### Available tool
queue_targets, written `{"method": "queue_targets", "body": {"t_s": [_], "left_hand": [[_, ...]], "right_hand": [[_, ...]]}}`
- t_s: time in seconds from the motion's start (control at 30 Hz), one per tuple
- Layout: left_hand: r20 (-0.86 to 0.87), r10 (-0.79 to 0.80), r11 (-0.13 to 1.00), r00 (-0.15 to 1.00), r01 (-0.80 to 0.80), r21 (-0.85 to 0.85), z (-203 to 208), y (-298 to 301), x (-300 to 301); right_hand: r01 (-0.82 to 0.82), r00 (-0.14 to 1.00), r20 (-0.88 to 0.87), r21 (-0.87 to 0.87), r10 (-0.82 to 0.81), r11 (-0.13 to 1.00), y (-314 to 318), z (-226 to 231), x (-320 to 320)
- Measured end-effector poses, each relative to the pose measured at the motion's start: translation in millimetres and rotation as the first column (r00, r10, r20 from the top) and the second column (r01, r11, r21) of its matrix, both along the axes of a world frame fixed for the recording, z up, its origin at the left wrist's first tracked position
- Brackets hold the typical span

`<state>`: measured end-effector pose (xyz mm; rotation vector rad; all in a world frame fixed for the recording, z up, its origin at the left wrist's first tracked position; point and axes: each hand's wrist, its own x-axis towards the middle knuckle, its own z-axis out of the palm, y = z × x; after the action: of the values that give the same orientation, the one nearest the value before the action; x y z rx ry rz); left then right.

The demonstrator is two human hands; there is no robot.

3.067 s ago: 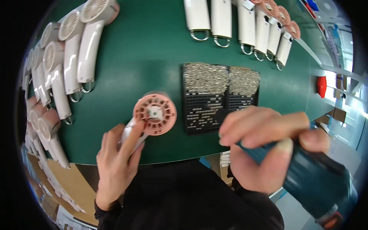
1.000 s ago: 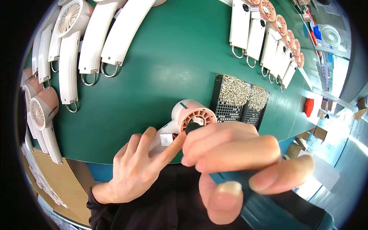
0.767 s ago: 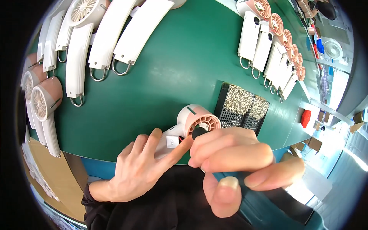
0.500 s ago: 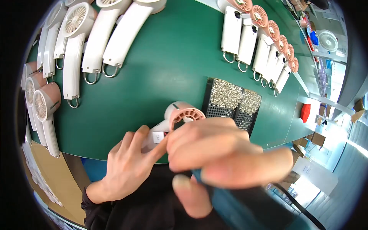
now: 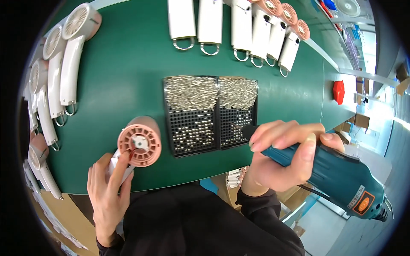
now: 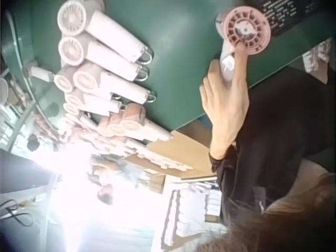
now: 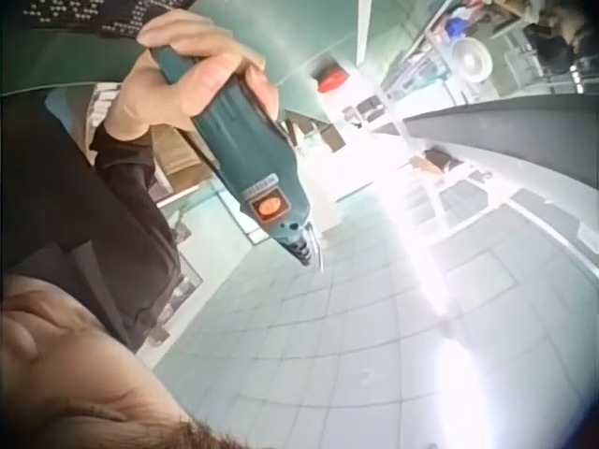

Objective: The person assembles portable handheld fans by securing internal components within the fan casing using an electric screwdriver and screws from a screw tray.

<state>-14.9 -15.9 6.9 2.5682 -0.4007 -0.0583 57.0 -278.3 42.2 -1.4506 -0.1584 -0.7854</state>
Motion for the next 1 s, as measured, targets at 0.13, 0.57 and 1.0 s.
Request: {"method": "queue_targets", "body": {"t_s": [0.13,0.57,1.0], "left_hand": [[-0.028,0.015,1.000,0.999,-0.015,-0.008,-1.8,-1.0,-4.0],[-0.054,0.036,0.999,0.998,-0.034,0.022,-1.7,-3.2,-7.1],[-0.036,0.007,1.000,0.999,-0.008,-0.029,1.8,1.6,-0.3]], "right_hand": [[0.051,0.997,-0.056,0.013,-0.051,0.999,-8.9,-5.4,-4.2],[0.023,0.994,-0.103,-0.005,-0.023,1.000,-25.0,-15.7,3.8],[-0.047,0.995,0.089,0.018,0.046,0.999,-9.5,-2.9,0.1]]}}
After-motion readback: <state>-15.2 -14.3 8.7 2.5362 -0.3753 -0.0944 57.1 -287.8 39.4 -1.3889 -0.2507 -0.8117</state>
